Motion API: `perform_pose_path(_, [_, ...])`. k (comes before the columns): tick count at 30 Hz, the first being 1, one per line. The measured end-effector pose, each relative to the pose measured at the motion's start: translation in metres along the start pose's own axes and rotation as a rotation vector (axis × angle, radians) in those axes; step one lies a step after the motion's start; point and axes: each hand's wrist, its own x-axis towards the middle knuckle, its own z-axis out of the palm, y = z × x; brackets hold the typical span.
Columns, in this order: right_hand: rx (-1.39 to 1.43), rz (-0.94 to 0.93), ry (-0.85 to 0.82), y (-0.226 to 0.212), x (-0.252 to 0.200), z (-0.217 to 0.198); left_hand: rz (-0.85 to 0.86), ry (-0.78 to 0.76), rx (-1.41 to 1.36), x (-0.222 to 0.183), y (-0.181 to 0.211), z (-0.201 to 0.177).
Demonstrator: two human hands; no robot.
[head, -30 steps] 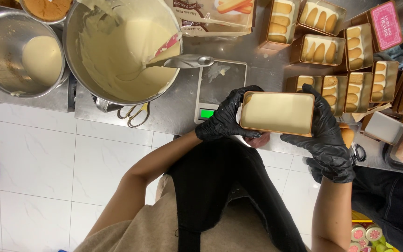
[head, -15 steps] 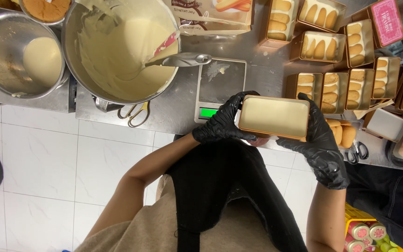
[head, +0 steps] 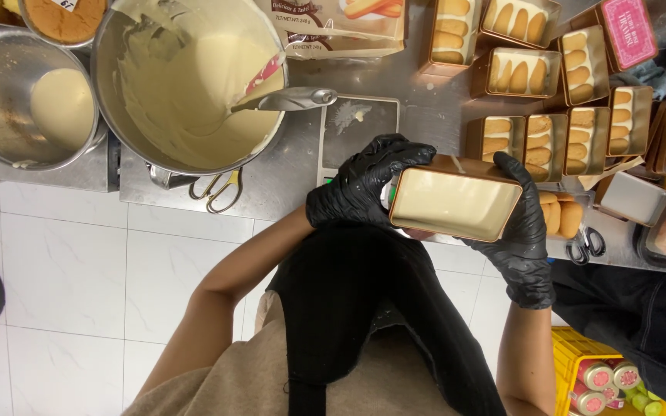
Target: Dipping ladyfingers in coffee liquid and ladling cream into containers on a digital scale to prepare tiramisu desserts.
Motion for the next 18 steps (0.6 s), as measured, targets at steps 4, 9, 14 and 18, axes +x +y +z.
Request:
perform_pose_path(4, [0.539, 0.182, 0.111, 0.013, 0.000, -0.004, 0.058, -0.030, 0.070, 0.006, 0.002, -0.008])
perform_pose_path(9, [0.638, 0.311, 0.131, 0.019, 0.001, -0.005, -0.028, -0.069, 0.098, 0.013, 0.016, -0.016])
perform_pose_path(14, [-0.153, -0.044, 0.044, 0.021, -0.001, 0.003, -0.062, -0.111, 0.131, 0.019, 0.028, -0.023])
perform_pose_path(18, [-0.236, -0.030, 0.047, 0.015, -0.002, 0.004, -0.131, -0.115, 0.103, 0.023, 0.036, -0.026])
